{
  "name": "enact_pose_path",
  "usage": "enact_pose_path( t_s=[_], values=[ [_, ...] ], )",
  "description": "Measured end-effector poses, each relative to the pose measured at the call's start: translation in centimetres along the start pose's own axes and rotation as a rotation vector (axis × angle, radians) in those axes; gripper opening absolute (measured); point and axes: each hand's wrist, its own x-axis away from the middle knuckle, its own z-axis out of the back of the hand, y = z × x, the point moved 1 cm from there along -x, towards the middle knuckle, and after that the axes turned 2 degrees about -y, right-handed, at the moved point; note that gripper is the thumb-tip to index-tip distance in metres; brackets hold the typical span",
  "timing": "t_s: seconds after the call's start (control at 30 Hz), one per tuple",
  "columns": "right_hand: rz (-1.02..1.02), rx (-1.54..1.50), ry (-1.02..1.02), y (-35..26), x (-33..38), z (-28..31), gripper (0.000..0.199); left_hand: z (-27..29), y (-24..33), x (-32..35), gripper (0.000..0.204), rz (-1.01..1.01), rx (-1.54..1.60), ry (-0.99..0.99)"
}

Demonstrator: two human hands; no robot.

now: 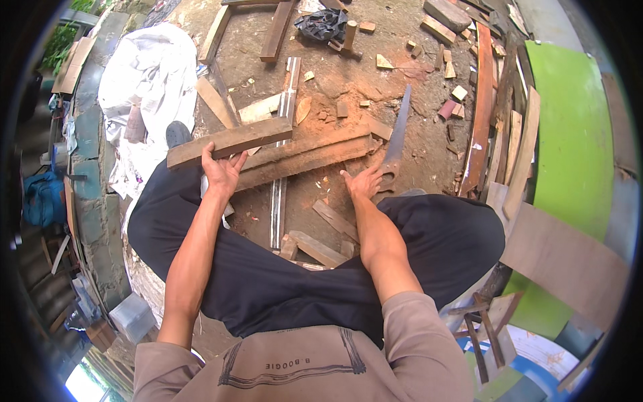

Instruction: The person holds a metal sanding block and rubs it along the edges of wooden planks. They then sit on the ground and use a hand saw to cut a small piece of wood.

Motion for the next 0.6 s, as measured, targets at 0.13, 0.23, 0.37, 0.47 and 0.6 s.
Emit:
enact_pose_path(
  t_s=[0.13,0.23,0.37,0.47,0.6],
  values=[
    [0.436,0.034,0.251,0.5,-2.5,0.9,0.123,-0.5,0.0,0.0,0.061,-0.003,-0.014,0.010],
    [0.780,0.388,0.169,-3.0,-3.9,3.7,0.125,-0.6,0.1,-0.1,0.062,-0.018,-0.027,-0.008],
    [0.986,0.896,-0.002,-8.2,-4.7,5.3,0.130,-0.2,0.2,-0.4,0.064,-0.028,-0.033,-0.018],
    [1.044,1.005,-0.026,-9.4,-3.7,4.0,0.131,0.0,0.3,-0.5,0.064,-0.039,-0.029,-0.010],
    [1.100,0.945,0.028,-8.8,-3.2,2.5,0.121,-0.3,0.6,-0.2,0.064,-0.044,-0.031,0.017]
  ],
)
